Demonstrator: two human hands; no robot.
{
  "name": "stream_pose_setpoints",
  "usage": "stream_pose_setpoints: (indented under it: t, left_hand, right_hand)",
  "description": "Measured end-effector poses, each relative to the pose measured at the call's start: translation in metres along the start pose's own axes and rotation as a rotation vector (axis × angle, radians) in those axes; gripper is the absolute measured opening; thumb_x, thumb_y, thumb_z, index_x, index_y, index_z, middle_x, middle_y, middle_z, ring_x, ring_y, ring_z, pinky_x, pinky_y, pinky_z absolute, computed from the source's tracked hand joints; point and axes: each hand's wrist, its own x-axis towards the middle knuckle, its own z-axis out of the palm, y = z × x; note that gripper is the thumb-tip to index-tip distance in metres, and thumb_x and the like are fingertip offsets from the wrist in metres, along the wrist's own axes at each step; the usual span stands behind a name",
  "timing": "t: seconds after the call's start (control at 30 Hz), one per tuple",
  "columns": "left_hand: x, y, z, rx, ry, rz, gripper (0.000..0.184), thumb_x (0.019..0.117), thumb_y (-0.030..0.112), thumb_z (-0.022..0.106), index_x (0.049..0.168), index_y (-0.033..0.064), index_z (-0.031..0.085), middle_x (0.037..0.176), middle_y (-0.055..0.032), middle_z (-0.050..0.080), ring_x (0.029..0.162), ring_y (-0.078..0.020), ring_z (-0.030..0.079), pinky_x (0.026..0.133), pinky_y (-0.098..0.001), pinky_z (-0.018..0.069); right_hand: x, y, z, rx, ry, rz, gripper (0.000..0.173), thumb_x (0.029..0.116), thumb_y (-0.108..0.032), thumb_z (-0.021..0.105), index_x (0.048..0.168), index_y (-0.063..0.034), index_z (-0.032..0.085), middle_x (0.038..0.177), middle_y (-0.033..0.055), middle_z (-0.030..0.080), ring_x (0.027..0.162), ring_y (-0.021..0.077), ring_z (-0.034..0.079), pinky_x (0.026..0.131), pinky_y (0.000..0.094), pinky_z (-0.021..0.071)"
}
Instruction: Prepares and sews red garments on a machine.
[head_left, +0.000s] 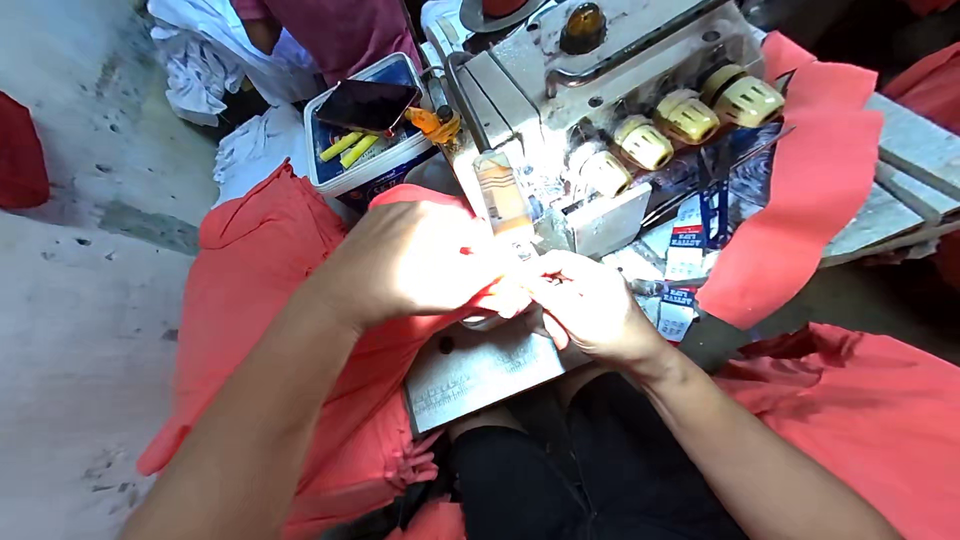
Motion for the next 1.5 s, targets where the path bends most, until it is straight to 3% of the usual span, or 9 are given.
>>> stream_pose_setpoints:
  t: [0.27,0.4,0.5,0.63,0.87,1.03,1.17,1.3,1.5]
  left_hand:
    - [-0.034,0.009,-0.008,0.014,0.164,0.173,0.032,0.0915,0.031,0.054,0.062,0.0183,0.058,0.055,0.0079,0.047,0.052,-0.0065,0.049,0.051,-0.0302,0.0375]
    - [-0.035,0.032,0.013,0.026,0.215,0.335,0.038,0.1010,0.038,0.051,0.078,0.0167,0.072,0.064,0.0055,0.058,0.064,-0.0079,0.057,0.062,-0.0288,0.0426]
    - [-0.029,0.020,0.027,0.144,0.189,0.313,0.043,0.0878,0.055,0.061,0.089,0.0140,0.074,0.077,-0.0037,0.064,0.077,-0.0219,0.063,0.067,-0.0412,0.0470]
    - [-0.022,0.005,0.037,0.129,0.138,0.286,0.027,0.0798,0.037,0.068,0.082,0.0102,0.070,0.083,-0.0115,0.065,0.085,-0.0334,0.067,0.069,-0.0523,0.0506]
    - [-0.023,-0.005,0.044,-0.084,0.106,0.141,0.049,0.0889,0.059,0.060,0.107,0.0155,0.073,0.094,-0.0018,0.070,0.091,-0.0173,0.066,0.075,-0.0414,0.0532]
    - [-0.033,0.009,0.051,-0.062,0.337,0.251,0.021,0.0971,0.022,0.060,0.089,0.0090,0.074,0.080,-0.0045,0.069,0.079,-0.0165,0.068,0.069,-0.0336,0.0536]
    - [-0.034,0.017,0.059,-0.065,0.385,0.286,0.027,0.0957,0.033,0.066,0.085,0.0092,0.074,0.075,-0.0044,0.069,0.070,-0.0145,0.066,0.059,-0.0306,0.0490]
    - [-0.034,0.012,0.059,-0.059,0.267,0.218,0.025,0.0880,0.033,0.065,0.083,0.0085,0.069,0.085,-0.0083,0.067,0.084,-0.0225,0.066,0.073,-0.0406,0.0526]
    - [-0.038,0.010,0.069,-0.055,0.234,0.129,0.034,0.1021,0.031,0.053,0.115,0.0084,0.074,0.111,-0.0098,0.073,0.108,-0.0245,0.068,0.092,-0.0428,0.0538]
  right_hand:
    - [-0.009,0.001,-0.006,-0.091,-0.059,-0.102,0.020,0.1000,-0.009,0.060,0.118,-0.0007,0.061,0.086,-0.0059,0.065,0.056,-0.0087,0.053,0.053,0.0093,0.0488]
    - [-0.025,0.007,-0.003,-0.123,0.020,-0.344,0.011,0.0972,-0.002,0.060,0.099,0.0016,0.070,0.093,-0.0028,0.068,0.075,-0.0089,0.060,0.068,0.0088,0.0529]
    - [-0.031,0.012,-0.004,-0.113,0.038,-0.337,0.011,0.0984,-0.002,0.061,0.101,0.0021,0.070,0.093,-0.0026,0.068,0.072,-0.0094,0.059,0.064,0.0076,0.0518]
    - [-0.030,0.015,-0.003,-0.126,0.052,-0.327,0.011,0.0976,-0.002,0.061,0.101,0.0036,0.071,0.094,-0.0011,0.068,0.071,-0.0089,0.059,0.063,0.0078,0.0516]
    - [-0.007,0.022,-0.005,-0.009,0.049,-0.242,0.016,0.0951,0.006,0.060,0.106,0.0005,0.070,0.101,-0.0013,0.069,0.061,-0.0067,0.057,0.055,0.0108,0.0525]
    - [-0.010,0.023,-0.007,-0.107,0.049,-0.320,0.014,0.0961,0.003,0.061,0.106,0.0024,0.071,0.105,0.0018,0.069,0.069,-0.0070,0.059,0.061,0.0100,0.0530]
    - [-0.016,0.025,-0.011,-0.243,0.066,-0.479,0.010,0.0957,0.002,0.063,0.100,0.0034,0.072,0.102,0.0053,0.071,0.080,-0.0037,0.063,0.072,0.0123,0.0552]
    - [-0.018,0.021,-0.011,-0.337,0.078,-0.529,0.010,0.0967,0.000,0.061,0.098,0.0047,0.071,0.097,0.0075,0.071,0.081,-0.0032,0.064,0.076,0.0114,0.0538]
    - [-0.009,0.031,-0.008,-0.382,0.147,-0.552,0.012,0.0954,0.002,0.062,0.099,0.0054,0.072,0.101,0.0106,0.073,0.086,0.0002,0.066,0.078,0.0134,0.0548]
